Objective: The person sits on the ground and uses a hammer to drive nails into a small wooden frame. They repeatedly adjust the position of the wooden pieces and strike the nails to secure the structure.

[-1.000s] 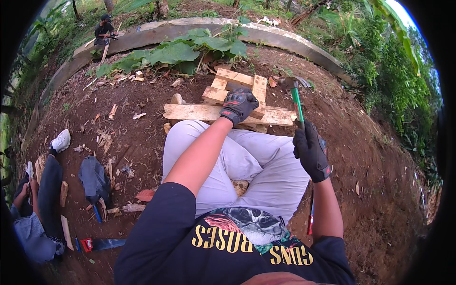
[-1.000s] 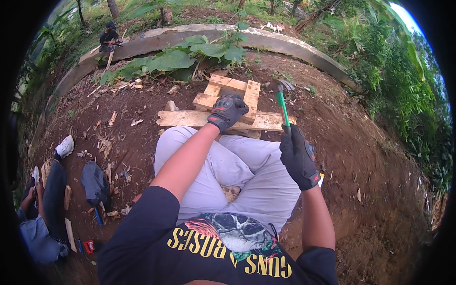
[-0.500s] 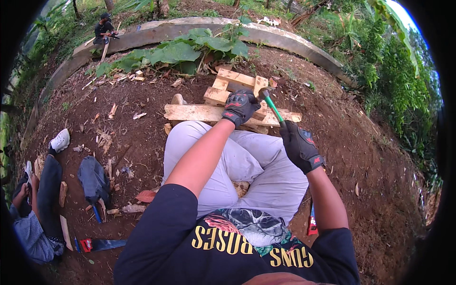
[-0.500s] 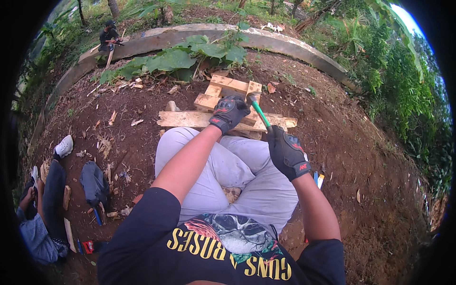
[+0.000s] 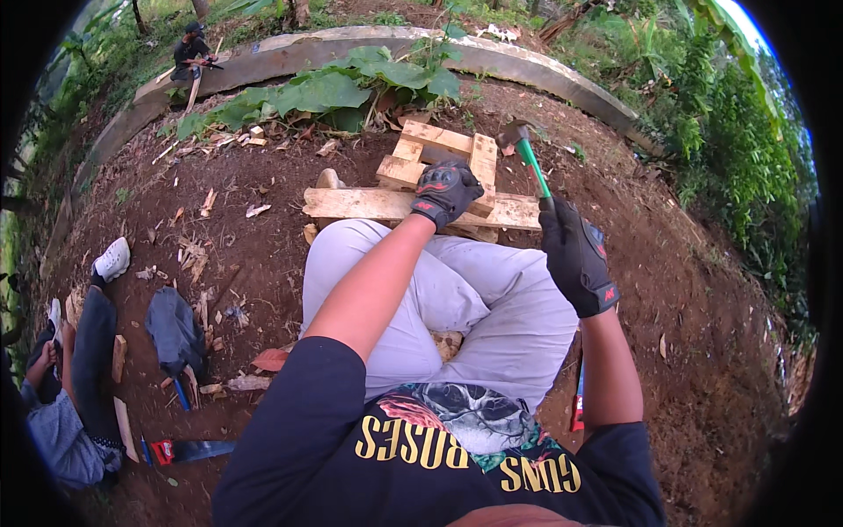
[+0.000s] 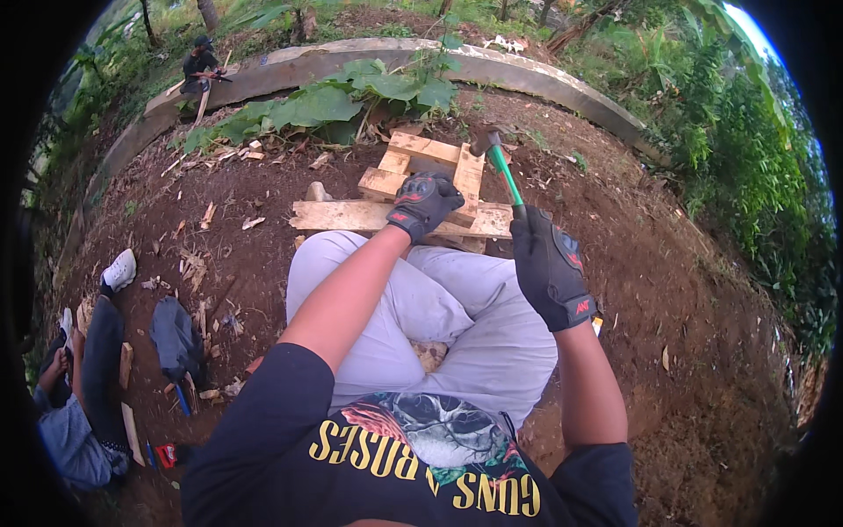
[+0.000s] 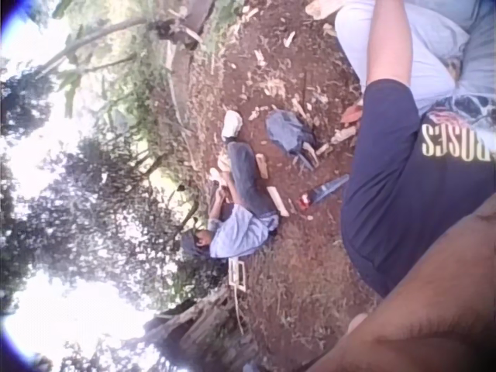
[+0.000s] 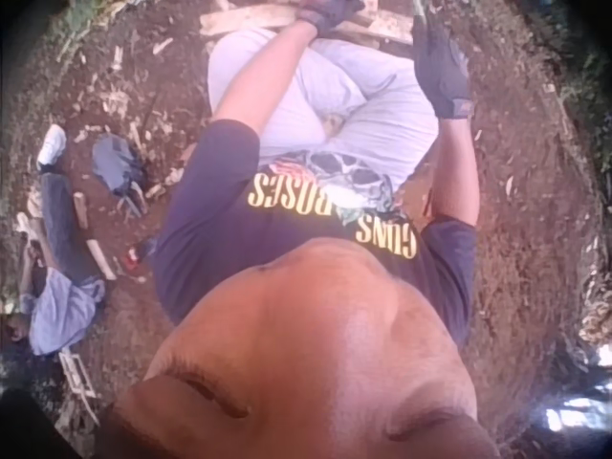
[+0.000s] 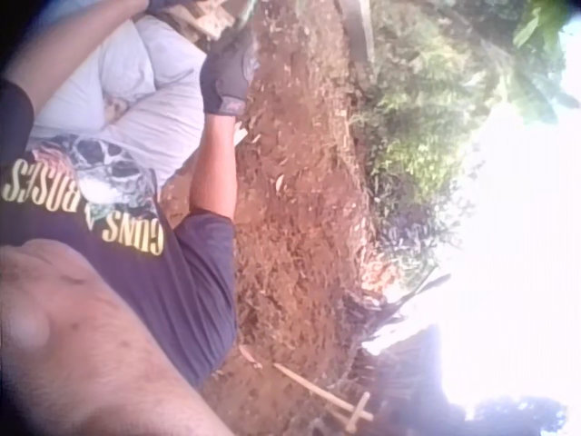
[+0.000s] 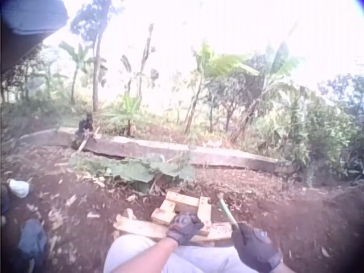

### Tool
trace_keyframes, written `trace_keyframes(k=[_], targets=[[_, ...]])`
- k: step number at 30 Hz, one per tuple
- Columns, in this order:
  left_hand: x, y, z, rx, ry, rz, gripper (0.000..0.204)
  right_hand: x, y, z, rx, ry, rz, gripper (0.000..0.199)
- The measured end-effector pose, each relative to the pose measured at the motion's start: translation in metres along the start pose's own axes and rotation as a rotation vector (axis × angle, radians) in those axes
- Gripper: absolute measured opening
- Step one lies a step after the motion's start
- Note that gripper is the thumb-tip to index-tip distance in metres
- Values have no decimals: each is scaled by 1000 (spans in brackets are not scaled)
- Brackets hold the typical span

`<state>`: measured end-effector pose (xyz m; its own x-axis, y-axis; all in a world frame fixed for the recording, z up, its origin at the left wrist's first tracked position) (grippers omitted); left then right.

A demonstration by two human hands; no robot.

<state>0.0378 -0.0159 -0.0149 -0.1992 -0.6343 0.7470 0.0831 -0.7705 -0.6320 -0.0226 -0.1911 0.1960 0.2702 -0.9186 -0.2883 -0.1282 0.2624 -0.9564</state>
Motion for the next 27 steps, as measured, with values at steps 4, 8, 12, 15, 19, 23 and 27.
trace_keyframes(k=[4,8,12,15,19,23,27], targets=[[-2,1,0,-14,-22,-14,24,-2,-3,-5,143,95,179,30],[17,6,7,-86,-10,20,25,40,49,-13,-220,92,-28,36],[-5,2,5,-74,-3,42,28,5,3,-7,14,131,207,31],[-2,-1,4,-141,-4,-47,31,0,-3,-18,1,303,421,30],[-7,-20,15,-16,-60,-263,35,41,43,-35,-169,209,243,32],[-26,-24,29,36,-104,255,44,19,33,-31,-300,351,398,33],[-34,1,28,-45,-187,410,43,11,10,-22,-105,257,525,37]])
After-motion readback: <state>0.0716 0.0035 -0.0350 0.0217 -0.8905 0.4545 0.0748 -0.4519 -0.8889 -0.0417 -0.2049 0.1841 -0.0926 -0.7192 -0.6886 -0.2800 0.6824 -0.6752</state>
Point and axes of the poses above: each hand's wrist, its own z-axis towards the middle knuckle, its own y-axis out of the palm, x = y × z, the point moved 7 cm from there along z, towards the middle knuckle, and after that the axes turned 6 degrees about y, right-handed, at the moved point
